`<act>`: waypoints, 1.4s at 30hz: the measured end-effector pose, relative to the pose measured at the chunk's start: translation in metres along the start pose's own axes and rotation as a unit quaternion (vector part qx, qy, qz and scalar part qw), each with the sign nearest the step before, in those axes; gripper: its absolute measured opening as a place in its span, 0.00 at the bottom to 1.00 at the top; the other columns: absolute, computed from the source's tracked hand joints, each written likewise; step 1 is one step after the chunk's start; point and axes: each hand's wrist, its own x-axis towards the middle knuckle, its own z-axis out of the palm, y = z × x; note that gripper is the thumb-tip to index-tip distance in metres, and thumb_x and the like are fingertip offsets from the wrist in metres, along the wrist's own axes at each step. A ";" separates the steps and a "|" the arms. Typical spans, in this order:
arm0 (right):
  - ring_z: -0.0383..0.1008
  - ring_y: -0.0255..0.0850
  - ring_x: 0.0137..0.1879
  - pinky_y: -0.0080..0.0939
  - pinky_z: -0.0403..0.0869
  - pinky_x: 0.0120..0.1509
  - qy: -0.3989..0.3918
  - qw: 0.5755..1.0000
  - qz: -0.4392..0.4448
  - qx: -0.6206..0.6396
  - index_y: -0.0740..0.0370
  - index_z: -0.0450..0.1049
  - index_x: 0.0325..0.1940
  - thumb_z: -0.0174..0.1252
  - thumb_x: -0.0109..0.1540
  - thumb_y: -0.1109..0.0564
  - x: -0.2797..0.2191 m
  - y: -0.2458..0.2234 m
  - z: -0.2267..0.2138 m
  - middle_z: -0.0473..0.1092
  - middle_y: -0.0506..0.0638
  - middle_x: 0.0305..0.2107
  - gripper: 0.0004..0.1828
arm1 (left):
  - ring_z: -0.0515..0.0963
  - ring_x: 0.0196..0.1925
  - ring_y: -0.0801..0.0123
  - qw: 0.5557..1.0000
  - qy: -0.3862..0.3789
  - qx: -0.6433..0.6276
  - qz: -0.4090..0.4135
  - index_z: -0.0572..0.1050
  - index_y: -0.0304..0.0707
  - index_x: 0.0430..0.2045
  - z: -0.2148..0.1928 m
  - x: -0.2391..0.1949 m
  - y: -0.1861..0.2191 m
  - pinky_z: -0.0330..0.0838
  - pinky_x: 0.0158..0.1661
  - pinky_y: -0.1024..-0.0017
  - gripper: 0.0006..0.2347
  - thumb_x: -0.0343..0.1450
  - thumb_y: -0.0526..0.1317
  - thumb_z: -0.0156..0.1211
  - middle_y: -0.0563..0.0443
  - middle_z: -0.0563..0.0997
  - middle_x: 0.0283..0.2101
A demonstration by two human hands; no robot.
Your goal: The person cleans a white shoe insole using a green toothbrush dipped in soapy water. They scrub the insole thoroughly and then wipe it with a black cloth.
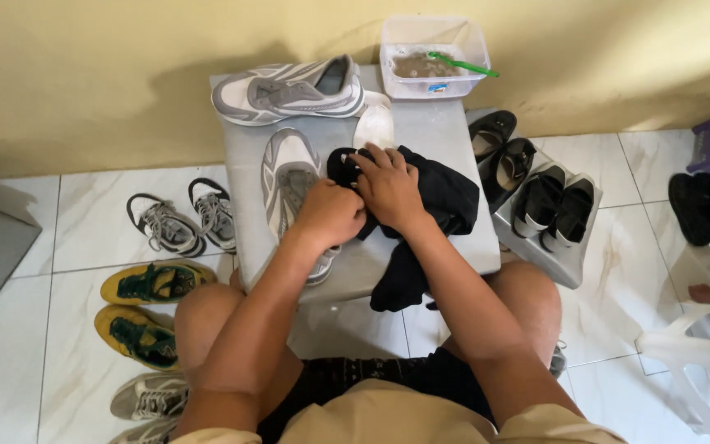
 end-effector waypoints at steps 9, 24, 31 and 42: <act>0.58 0.55 0.65 0.65 0.65 0.58 0.051 0.994 0.094 -0.034 0.39 0.64 0.70 0.44 0.70 0.47 0.058 0.017 0.028 0.59 0.47 0.63 0.23 | 0.87 0.43 0.51 0.999 -0.009 0.031 -0.003 0.86 0.46 0.27 0.006 0.002 0.000 0.64 0.61 0.53 0.15 0.69 0.50 0.51 0.44 0.87 0.31; 0.56 0.52 0.64 0.62 0.68 0.60 0.078 0.976 0.203 0.019 0.44 0.64 0.68 0.44 0.71 0.51 0.088 0.017 0.018 0.55 0.50 0.57 0.19 | 0.87 0.41 0.51 1.000 -0.020 0.001 -0.007 0.85 0.47 0.26 -0.002 -0.001 0.004 0.62 0.61 0.54 0.15 0.71 0.49 0.50 0.45 0.86 0.29; 0.61 0.55 0.59 0.65 0.71 0.55 0.069 0.988 0.132 -0.045 0.45 0.68 0.66 0.45 0.70 0.45 0.078 0.036 0.028 0.59 0.52 0.52 0.21 | 0.87 0.41 0.52 1.000 -0.014 0.012 -0.001 0.85 0.47 0.26 0.000 -0.002 0.002 0.61 0.61 0.53 0.14 0.71 0.48 0.51 0.45 0.86 0.29; 0.67 0.55 0.60 0.60 0.72 0.56 0.029 0.999 0.032 0.029 0.51 0.76 0.61 0.47 0.69 0.49 -0.013 0.020 -0.003 0.65 0.53 0.52 0.20 | 0.87 0.41 0.51 1.000 -0.011 0.015 -0.011 0.85 0.48 0.24 -0.008 -0.006 0.009 0.60 0.62 0.51 0.13 0.70 0.47 0.53 0.45 0.86 0.28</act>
